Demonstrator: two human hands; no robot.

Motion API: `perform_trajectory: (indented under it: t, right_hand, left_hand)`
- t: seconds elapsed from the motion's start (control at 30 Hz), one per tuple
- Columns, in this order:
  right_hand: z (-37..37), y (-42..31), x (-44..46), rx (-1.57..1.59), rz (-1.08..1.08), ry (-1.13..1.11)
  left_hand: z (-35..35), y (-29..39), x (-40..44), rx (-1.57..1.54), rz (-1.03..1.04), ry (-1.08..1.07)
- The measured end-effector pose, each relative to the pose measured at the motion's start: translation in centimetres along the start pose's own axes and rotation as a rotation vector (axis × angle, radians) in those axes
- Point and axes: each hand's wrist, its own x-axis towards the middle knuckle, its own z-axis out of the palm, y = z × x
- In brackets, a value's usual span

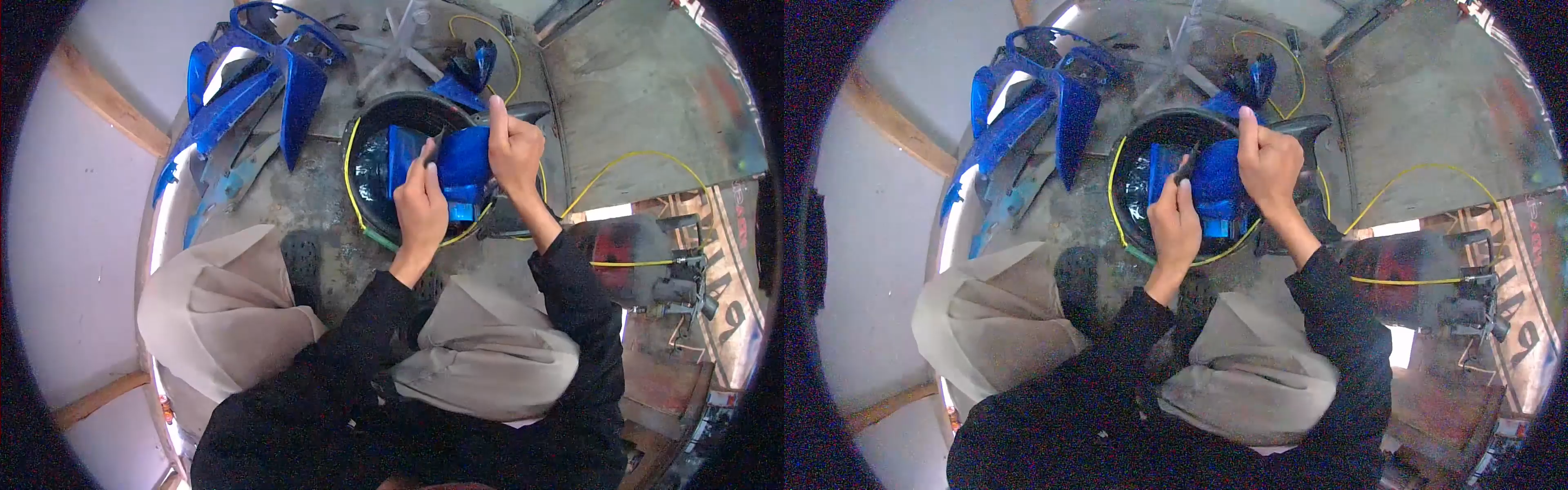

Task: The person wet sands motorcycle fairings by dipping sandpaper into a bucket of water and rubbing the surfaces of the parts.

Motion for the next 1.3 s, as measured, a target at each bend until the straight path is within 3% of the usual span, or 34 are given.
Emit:
perform_trajectory:
  t: [0.07,0.17,0.23,0.37,0.47,0.5,0.6,0.63,0.73,0.8,0.9,0.93,1.03,1.1,1.17,1.3]
  right_hand:
    - [0.0,0.1,0.0,0.081,0.019,-0.026]
    - [-0.3,0.3,0.2,0.226,0.089,-0.124]
    - [-1.4,0.8,0.7,0.34,0.183,-0.271]
    - [-0.7,1.9,-0.2,0.484,0.241,-0.274]
    - [-0.4,2.1,-0.6,0.417,0.148,-0.255]
    - [-0.5,2.2,-0.7,0.407,0.156,-0.254]
    - [-0.3,1.9,-0.6,0.41,0.164,-0.234]
    - [-0.4,1.9,-0.7,0.421,0.173,-0.237]
    - [-0.3,2.2,-0.6,0.409,0.199,-0.231]
    - [-0.2,2.5,-0.7,0.396,0.192,-0.227]
    - [0.2,2.4,-0.7,0.406,0.18,-0.225]
    - [0.1,2.0,-0.6,0.414,0.203,-0.222]
    - [-0.3,2.3,-0.6,0.404,0.235,-0.2]
    - [-0.2,2.6,-0.4,0.411,0.214,-0.211]
    - [-0.3,3.0,-0.5,0.428,0.172,-0.253]
    - [-0.7,2.4,-0.2,0.438,0.228,-0.191]
  left_hand:
    - [-0.3,0.7,0.3,0.0,-0.116,-0.054]
    - [-0.4,0.8,-0.3,-0.122,-0.025,-0.01]
    - [-1.7,1.7,0.8,-0.079,-0.4,-0.141]
    - [0.1,-0.6,-0.4,0.027,0.026,0.043]
    - [0.0,0.3,-0.3,-0.031,0.041,0.058]
    - [-0.6,0.8,-0.3,-0.109,-0.16,-0.002]
    - [-0.7,1.1,0.0,-0.091,-0.142,-0.016]
    - [-0.4,1.4,-0.3,-0.057,-0.001,0.022]
    - [-0.1,0.5,0.0,0.017,0.113,0.07]
    - [-0.8,0.1,0.1,0.0,-0.198,-0.019]
    - [-0.4,1.2,0.2,0.081,0.181,0.07]
    - [-0.3,1.5,-0.1,0.045,0.211,0.076]
    - [-0.6,0.6,-0.1,-0.044,-0.083,-0.029]
    - [-0.6,1.1,0.1,-0.023,-0.039,-0.02]
    - [-0.5,2.6,0.1,-0.02,0.175,0.029]
    - [-0.4,1.0,1.0,-0.091,-0.085,-0.057]
